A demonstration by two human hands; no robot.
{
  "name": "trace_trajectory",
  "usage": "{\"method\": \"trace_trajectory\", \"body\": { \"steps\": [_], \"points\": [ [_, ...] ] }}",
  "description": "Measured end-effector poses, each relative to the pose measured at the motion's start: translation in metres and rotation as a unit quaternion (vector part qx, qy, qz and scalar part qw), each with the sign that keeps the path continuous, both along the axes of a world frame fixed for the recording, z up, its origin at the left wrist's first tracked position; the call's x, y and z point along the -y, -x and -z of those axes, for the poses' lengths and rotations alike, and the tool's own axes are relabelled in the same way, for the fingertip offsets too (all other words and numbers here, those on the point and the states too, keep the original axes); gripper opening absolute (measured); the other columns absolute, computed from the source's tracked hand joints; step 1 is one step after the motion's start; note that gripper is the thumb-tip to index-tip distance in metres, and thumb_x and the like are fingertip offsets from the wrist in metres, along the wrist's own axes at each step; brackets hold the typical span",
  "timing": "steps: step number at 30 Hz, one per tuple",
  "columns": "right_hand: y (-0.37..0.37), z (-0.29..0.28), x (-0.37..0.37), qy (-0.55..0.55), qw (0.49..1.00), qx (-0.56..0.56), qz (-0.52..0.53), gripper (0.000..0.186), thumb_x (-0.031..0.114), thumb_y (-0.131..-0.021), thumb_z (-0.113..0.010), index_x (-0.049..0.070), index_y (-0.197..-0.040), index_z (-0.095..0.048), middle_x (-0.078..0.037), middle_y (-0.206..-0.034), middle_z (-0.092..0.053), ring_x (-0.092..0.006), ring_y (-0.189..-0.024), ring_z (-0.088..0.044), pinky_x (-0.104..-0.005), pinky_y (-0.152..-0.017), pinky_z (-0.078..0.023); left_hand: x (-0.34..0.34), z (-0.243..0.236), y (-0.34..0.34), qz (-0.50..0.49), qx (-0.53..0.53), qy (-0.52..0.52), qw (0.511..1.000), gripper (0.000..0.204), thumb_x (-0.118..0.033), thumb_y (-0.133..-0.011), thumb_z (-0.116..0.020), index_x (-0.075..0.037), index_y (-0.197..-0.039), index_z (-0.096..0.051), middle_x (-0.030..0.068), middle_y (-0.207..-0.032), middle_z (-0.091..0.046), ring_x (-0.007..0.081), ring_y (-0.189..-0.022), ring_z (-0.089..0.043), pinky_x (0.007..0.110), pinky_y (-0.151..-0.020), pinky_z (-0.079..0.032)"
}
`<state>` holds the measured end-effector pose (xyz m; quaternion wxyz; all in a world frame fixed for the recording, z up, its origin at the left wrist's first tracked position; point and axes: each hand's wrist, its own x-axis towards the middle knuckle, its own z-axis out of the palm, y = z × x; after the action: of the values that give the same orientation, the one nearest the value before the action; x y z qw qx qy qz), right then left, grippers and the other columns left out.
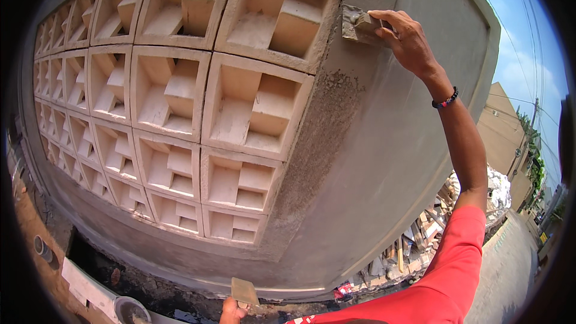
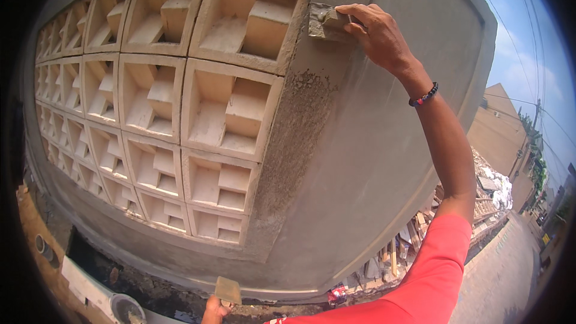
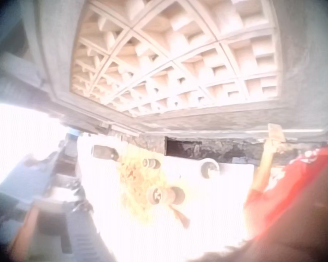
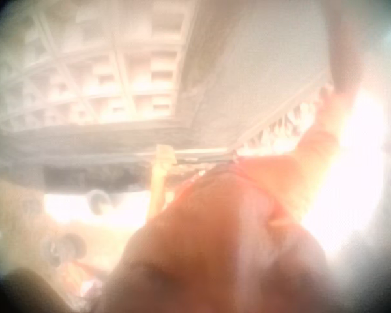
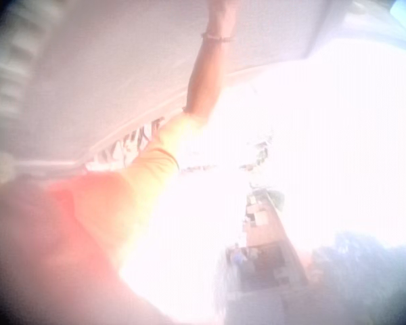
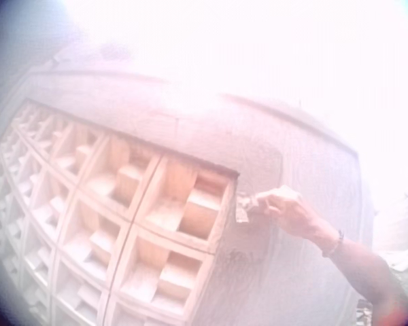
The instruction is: The person applies and smooths cement onto a decorative lattice wall using a trowel and a smaller finishing tool. They repeatedly scoop cement from a bucket, transfer it to the trowel, and spread it along the wall's edges and corners.
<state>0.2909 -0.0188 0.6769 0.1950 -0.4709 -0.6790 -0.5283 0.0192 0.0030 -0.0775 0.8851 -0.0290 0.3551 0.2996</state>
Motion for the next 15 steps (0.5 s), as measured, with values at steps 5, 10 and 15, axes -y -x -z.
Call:
{"method": "trace_trajectory", "body": {
  "steps": [5, 10, 15],
  "points": [
    [-0.012, -0.042, 0.012, -0.106, 0.990, -0.031, -0.090, 0.032, 0.011, -0.085, -0.060, 0.008, -0.117, -0.060, -0.013, -0.103, -0.066, -0.0272, -0.096, -0.062, -0.0340, -0.086, -0.047, -0.002, -0.009, -0.002, 0.021, 0.029, -0.015, 0.999, 0.021, -0.025, -0.092, -0.049, -0.012, -0.104, -0.060, 0.0063, -0.097, -0.066, 0.0256, -0.084, -0.065, 0.041, -0.062, -0.054],
    [-0.010, -0.101, 0.005, -0.058, 0.988, -0.121, -0.081, 0.023, 0.016, -0.093, -0.052, 0.001, -0.108, -0.061, -0.013, -0.104, -0.066, -0.0198, -0.090, -0.063, -0.0327, -0.079, -0.050, 0.005, -0.008, 0.005, 0.035, 0.013, -0.023, 0.999, 0.019, -0.024, -0.091, -0.050, -0.013, -0.104, -0.060, 0.0050, -0.097, -0.066, 0.0245, -0.086, -0.064, 0.040, -0.065, -0.052],
    [-0.021, -0.061, 0.002, -0.067, 0.996, -0.050, -0.034, 0.027, 0.013, -0.089, -0.056, 0.006, -0.114, -0.060, -0.012, -0.102, -0.066, -0.0241, -0.093, -0.061, -0.0328, -0.083, -0.048, 0.016, -0.014, -0.005, 0.030, 0.002, 0.013, 0.999, 0.018, -0.023, -0.090, -0.051, -0.016, -0.104, -0.060, 0.0026, -0.097, -0.065, 0.0234, -0.087, -0.063, 0.041, -0.068, -0.050]
  ]
}}
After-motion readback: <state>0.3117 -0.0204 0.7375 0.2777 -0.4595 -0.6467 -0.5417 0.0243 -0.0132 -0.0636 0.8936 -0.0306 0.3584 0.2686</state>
